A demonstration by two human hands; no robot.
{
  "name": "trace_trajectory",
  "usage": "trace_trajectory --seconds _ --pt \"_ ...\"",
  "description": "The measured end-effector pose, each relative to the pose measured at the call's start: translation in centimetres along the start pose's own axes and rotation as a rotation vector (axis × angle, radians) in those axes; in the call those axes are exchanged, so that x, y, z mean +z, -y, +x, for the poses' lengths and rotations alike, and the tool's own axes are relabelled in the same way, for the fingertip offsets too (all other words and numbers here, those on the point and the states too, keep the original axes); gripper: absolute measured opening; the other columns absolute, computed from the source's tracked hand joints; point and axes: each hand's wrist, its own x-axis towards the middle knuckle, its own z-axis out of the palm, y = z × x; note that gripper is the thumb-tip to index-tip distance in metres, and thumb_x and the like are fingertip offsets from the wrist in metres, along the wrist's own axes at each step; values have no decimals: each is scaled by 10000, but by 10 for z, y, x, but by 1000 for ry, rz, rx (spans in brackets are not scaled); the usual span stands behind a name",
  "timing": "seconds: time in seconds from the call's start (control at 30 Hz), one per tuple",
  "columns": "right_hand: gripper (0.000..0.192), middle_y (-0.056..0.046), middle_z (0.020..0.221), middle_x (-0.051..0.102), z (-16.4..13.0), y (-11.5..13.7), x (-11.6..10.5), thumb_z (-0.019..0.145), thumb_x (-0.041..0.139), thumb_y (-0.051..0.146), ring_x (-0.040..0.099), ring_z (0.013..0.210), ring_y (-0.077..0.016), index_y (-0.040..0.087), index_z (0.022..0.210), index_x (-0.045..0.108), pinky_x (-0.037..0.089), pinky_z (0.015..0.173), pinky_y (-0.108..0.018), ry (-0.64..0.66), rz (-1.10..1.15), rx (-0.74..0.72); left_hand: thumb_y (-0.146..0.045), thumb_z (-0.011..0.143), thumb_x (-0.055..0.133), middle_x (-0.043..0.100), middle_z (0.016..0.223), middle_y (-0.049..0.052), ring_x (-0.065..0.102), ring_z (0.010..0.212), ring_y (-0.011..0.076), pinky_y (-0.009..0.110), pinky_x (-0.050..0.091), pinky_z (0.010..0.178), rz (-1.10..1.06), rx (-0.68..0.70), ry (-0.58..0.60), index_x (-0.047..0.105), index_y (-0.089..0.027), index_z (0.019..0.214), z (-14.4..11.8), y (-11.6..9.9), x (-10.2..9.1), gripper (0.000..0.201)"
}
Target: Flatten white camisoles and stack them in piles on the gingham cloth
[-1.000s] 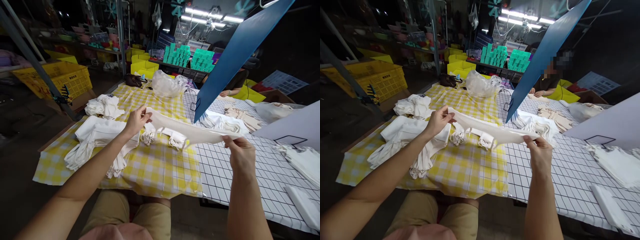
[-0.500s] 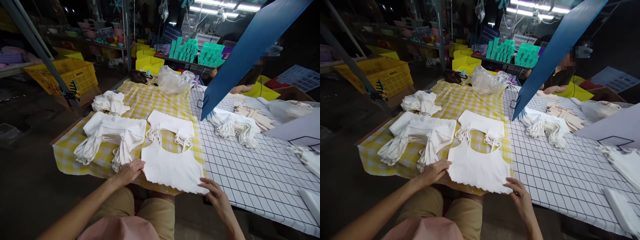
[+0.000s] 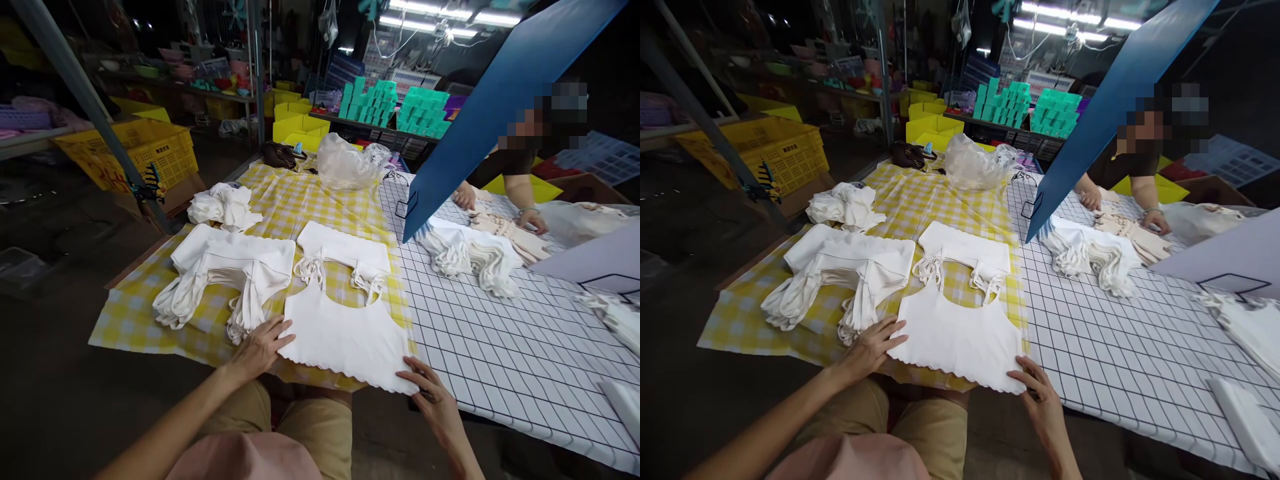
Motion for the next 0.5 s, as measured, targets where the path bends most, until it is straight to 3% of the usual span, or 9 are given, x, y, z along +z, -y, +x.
trace_trajectory --seconds 0.2,0.5 --pt "232 -47 1185 582 -3 -4 1 671 577 352 479 1168 -280 288 829 735 393 974 -444 0 -7 -24 89 647 400 476 1331 56 327 1291 250 441 395 1004 74 1 -22 520 -196 1203 -8 0 7 636" --pt "270 -64 1199 579 -5 -14 1 730 512 321 484 1172 -266 260 892 720 434 948 -423 4 -125 -121 98 647 341 540 1262 74 436 1218 204 397 435 982 37 29 -145 553 -151 1157 -8 4 16 606"
